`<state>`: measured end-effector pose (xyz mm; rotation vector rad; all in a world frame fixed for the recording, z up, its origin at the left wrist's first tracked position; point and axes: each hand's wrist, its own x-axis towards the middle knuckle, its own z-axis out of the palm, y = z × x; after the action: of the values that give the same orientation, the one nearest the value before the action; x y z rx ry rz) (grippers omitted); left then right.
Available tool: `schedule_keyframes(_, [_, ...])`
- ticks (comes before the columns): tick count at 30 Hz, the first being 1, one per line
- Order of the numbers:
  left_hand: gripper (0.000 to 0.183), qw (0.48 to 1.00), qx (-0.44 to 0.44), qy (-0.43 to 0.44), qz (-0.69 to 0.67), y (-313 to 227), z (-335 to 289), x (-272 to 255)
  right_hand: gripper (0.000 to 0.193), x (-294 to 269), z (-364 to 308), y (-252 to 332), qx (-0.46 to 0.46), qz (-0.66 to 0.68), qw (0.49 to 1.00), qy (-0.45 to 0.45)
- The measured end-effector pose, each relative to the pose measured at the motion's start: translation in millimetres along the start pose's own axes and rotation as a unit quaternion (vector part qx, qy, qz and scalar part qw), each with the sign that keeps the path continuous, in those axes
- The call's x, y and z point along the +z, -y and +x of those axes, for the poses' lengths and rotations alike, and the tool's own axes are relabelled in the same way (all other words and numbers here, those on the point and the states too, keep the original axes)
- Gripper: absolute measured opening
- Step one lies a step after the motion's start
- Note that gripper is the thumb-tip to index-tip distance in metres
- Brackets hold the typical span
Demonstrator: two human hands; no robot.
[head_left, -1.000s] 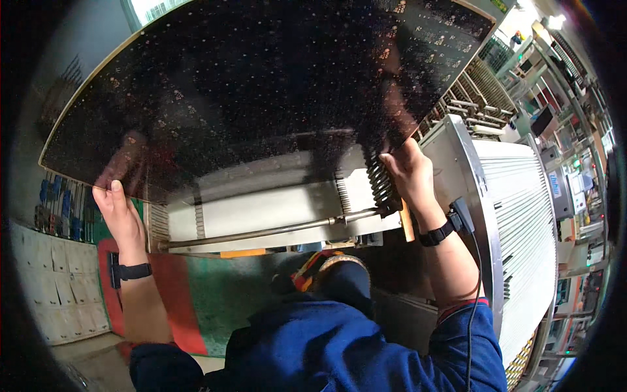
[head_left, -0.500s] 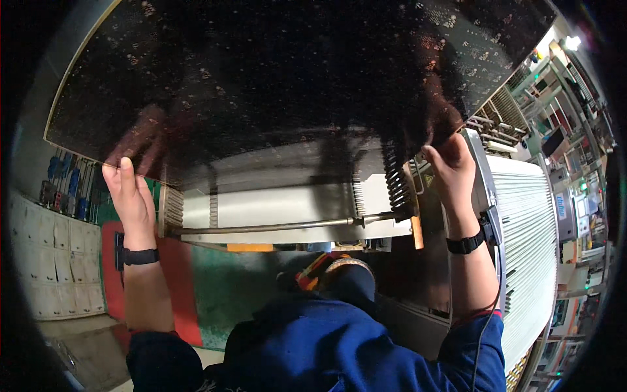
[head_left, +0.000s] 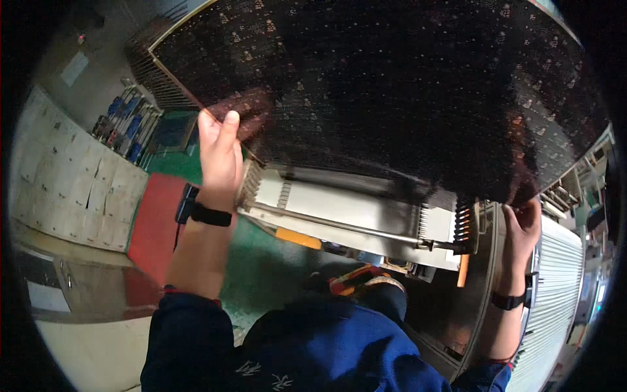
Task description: Picking up patterned boards from a conveyor and placing them into a storage rack.
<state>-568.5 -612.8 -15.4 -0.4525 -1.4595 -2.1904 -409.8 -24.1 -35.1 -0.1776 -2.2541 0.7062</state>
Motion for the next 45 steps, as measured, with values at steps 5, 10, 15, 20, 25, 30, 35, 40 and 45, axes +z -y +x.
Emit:
schedule_keyframes(5, [0.036, 0.999, -0.018, 0.019, -0.018, 2, -3, -22, 0.049, 7, 7, 68, 0.103, 0.192, 0.97, 0.103])
schedule_keyframes(10, [0.034, 1.0, -0.008, 0.012, -0.004, 10, 0, -32, 0.05, 6, 4, 54, 0.066, 0.162, 0.975, 0.136])
schedule_keyframes(15, [0.038, 0.999, -0.008, 0.007, -0.04, 14, -4, -43, 0.04, 4, 11, 66, 0.039, 0.098, 0.985, 0.134])
schedule_keyframes(20, [0.021, 0.998, -0.013, -0.002, 0.06, 20, -6, -35, 0.02, 14, 5, 77, 0.013, 0.036, 0.995, 0.095])
schedule_keyframes(25, [0.028, 0.993, -0.027, -0.05, 0.101, 6, -15, -36, 0.028, 48, -1, 77, 0.061, 0.005, 0.991, 0.116])
schedule_keyframes(30, [0.03, 0.994, -0.017, -0.014, 0.105, 14, -11, -27, 0.027, 52, -9, 64, 0.122, -0.018, 0.984, 0.132])
schedule_keyframes(35, [0.031, 0.989, -0.003, -0.026, 0.147, 8, -13, -13, 0.03, 57, -24, 43, 0.063, 0.01, 0.995, 0.073])
schedule_keyframes(40, [0.017, 0.969, -0.005, -0.069, 0.237, 3, -12, -21, 0.042, 34, -10, 51, 0.057, 0.061, 0.997, -0.006])
schedule_keyframes(45, [0.028, 1.0, 0.013, -0.006, 0.016, 1, -6, -3, 0.051, -24, 5, 29, 0.124, 0.099, 0.983, 0.094])
